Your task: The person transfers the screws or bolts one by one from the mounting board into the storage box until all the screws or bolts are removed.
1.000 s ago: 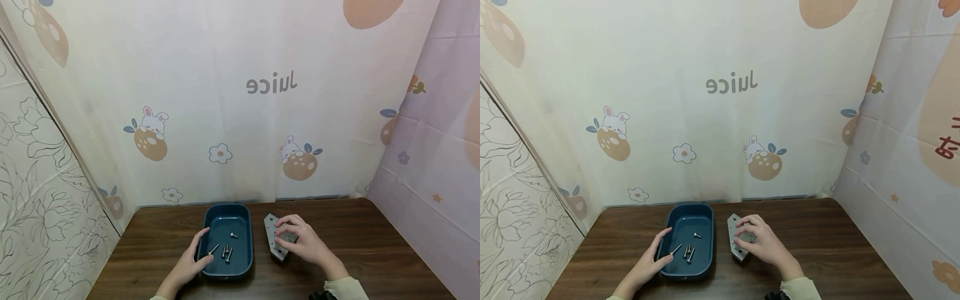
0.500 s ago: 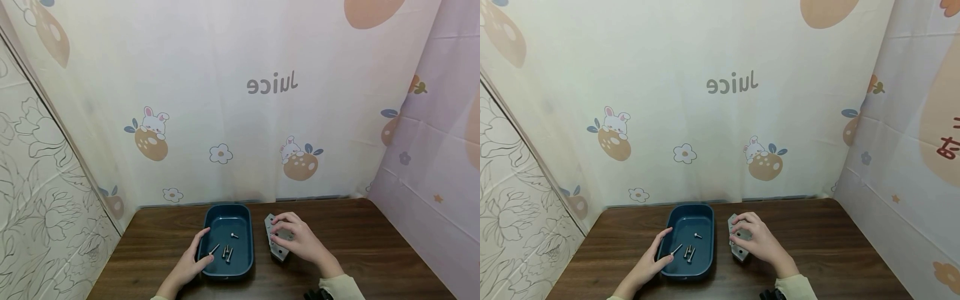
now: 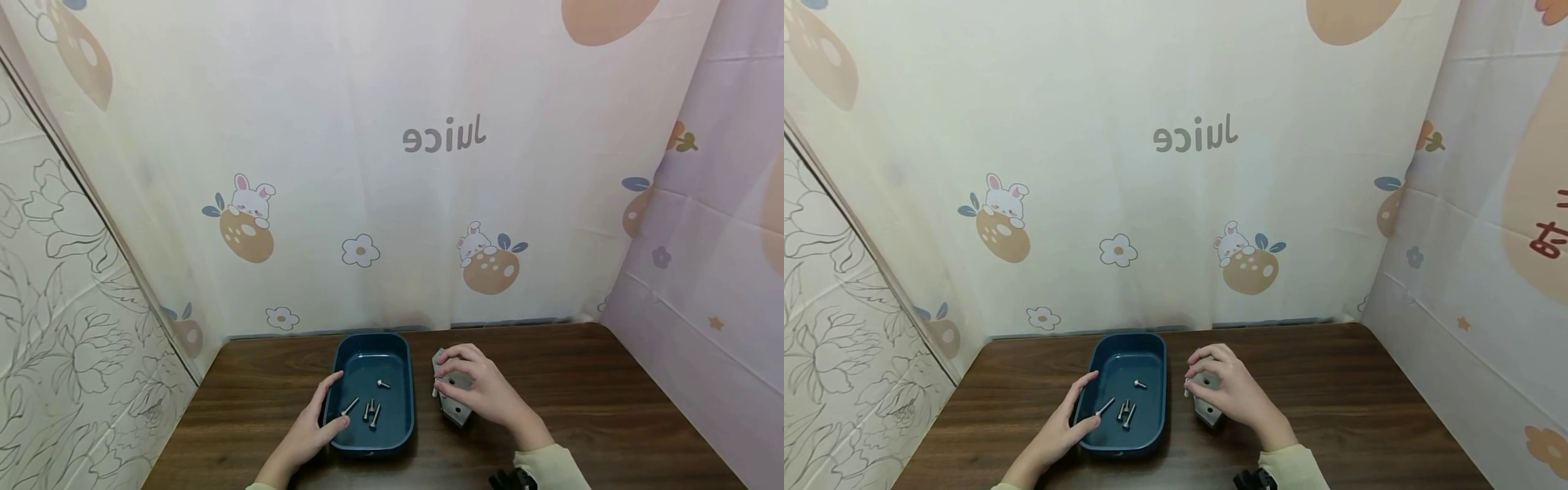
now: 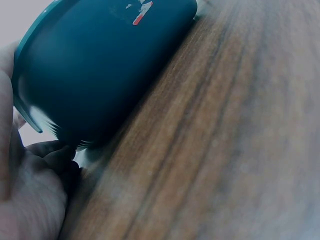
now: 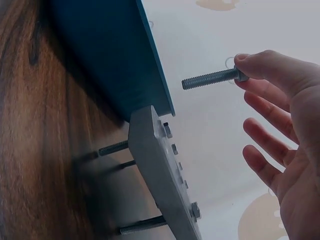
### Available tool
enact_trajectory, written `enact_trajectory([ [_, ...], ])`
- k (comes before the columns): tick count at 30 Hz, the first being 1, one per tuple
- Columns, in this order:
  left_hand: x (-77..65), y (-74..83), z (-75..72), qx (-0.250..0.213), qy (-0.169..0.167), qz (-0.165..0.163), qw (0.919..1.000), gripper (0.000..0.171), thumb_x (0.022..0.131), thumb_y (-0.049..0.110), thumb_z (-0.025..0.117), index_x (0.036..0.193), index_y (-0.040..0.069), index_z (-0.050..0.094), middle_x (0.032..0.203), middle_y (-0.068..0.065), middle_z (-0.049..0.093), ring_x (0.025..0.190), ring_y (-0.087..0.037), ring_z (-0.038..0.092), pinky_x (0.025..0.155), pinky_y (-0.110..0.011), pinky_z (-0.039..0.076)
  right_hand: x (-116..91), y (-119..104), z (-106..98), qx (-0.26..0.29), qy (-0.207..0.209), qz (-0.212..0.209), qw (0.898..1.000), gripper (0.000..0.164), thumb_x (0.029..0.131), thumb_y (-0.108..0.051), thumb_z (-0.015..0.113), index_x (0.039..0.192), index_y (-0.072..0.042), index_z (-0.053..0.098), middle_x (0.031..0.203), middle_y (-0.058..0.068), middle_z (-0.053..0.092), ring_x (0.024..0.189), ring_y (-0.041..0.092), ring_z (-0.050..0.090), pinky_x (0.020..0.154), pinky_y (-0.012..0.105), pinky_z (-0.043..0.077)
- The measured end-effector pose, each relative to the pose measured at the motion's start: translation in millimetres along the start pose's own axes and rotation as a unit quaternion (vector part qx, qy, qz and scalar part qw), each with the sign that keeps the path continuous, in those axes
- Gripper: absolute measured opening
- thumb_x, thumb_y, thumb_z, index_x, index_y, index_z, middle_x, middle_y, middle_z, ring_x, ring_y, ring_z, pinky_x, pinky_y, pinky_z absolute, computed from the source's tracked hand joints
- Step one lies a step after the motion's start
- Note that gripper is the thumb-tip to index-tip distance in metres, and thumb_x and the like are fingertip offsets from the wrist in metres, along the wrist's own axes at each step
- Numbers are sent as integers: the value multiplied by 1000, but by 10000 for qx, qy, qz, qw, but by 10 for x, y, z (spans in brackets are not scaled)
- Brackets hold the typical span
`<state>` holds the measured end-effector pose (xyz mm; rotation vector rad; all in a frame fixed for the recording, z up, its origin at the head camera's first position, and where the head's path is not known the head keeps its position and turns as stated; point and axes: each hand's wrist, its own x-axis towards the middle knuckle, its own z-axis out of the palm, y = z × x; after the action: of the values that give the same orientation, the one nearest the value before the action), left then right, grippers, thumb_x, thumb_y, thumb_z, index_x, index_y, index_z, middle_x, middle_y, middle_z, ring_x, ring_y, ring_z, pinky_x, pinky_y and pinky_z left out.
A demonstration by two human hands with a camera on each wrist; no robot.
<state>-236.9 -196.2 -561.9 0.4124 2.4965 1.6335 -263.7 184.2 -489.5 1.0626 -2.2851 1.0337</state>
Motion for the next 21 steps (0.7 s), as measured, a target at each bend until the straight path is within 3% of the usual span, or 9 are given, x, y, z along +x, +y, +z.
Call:
enact_trajectory([
  [5, 6, -12, 5, -3, 52, -14, 10000, 75, 97, 32, 67, 159, 33, 24, 163, -10, 28, 142, -36, 34, 106, -70, 31, 31, -2, 37, 75, 33, -71, 9999, 16, 86, -19, 82, 98, -27, 73, 118, 3, 63, 116, 21, 53, 96, 29, 45],
  [21, -5, 11, 2, -4, 46, -82, 10000, 76, 97, 34, 67, 159, 35, 24, 163, -9, 26, 141, -37, 34, 104, -72, 32, 118, -74, 128, -20, -35, 324, 9995, 11, 88, -29, 80, 95, -33, 73, 120, -6, 62, 117, 14, 52, 93, 39, 51],
])
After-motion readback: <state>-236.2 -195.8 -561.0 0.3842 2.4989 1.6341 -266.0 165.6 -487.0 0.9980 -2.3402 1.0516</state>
